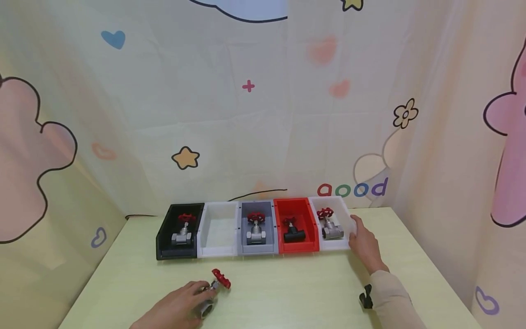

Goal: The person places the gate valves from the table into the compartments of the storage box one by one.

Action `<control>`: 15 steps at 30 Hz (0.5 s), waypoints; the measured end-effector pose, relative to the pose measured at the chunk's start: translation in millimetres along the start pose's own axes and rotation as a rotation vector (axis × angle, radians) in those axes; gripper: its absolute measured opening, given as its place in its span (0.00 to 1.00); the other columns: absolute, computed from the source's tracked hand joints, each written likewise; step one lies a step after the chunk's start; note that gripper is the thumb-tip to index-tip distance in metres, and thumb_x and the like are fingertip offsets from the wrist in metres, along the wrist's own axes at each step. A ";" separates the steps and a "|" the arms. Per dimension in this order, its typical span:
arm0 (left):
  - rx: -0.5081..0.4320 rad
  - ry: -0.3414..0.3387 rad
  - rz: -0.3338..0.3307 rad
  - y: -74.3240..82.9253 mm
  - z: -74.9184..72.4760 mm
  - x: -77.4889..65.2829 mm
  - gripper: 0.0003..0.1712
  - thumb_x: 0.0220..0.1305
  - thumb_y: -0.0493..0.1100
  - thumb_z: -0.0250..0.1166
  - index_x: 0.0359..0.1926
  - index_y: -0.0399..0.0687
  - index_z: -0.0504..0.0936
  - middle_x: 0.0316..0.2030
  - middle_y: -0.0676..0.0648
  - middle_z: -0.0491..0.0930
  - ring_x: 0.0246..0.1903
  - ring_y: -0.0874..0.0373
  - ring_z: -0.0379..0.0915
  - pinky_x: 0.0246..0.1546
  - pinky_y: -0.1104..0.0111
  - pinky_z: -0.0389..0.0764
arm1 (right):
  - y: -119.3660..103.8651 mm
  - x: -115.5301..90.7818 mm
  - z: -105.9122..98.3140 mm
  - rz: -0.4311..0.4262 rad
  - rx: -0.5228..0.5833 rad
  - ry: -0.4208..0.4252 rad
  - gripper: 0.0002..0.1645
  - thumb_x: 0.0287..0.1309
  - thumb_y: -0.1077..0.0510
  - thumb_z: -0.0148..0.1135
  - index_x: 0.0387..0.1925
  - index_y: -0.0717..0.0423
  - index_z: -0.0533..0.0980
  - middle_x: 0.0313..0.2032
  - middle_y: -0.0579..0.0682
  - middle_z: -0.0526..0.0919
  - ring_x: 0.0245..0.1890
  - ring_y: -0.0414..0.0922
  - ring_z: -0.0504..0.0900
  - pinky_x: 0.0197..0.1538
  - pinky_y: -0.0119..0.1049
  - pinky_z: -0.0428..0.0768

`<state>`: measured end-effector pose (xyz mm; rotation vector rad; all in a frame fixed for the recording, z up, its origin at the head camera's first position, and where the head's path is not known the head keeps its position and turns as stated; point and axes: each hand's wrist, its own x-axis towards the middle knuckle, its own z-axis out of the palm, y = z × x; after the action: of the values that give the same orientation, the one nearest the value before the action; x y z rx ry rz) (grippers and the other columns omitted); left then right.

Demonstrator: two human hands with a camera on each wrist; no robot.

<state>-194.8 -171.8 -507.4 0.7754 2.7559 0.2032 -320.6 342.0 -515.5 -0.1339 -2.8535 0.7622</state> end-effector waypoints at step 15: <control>-0.055 -0.037 -0.016 3.7 2.2 5.4 0.32 0.51 0.50 0.76 0.57 0.73 0.76 0.62 0.51 0.72 0.53 0.53 0.71 0.49 0.54 0.83 | 1.4 1.2 0.2 -0.010 0.003 -0.002 0.35 0.65 0.63 0.49 0.71 0.59 0.52 0.55 0.79 0.73 0.45 0.71 0.79 0.37 0.57 0.78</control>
<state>-196.8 -165.7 -509.9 0.7354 2.7091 0.2573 -321.7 343.3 -516.2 -0.1191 -2.8522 0.7655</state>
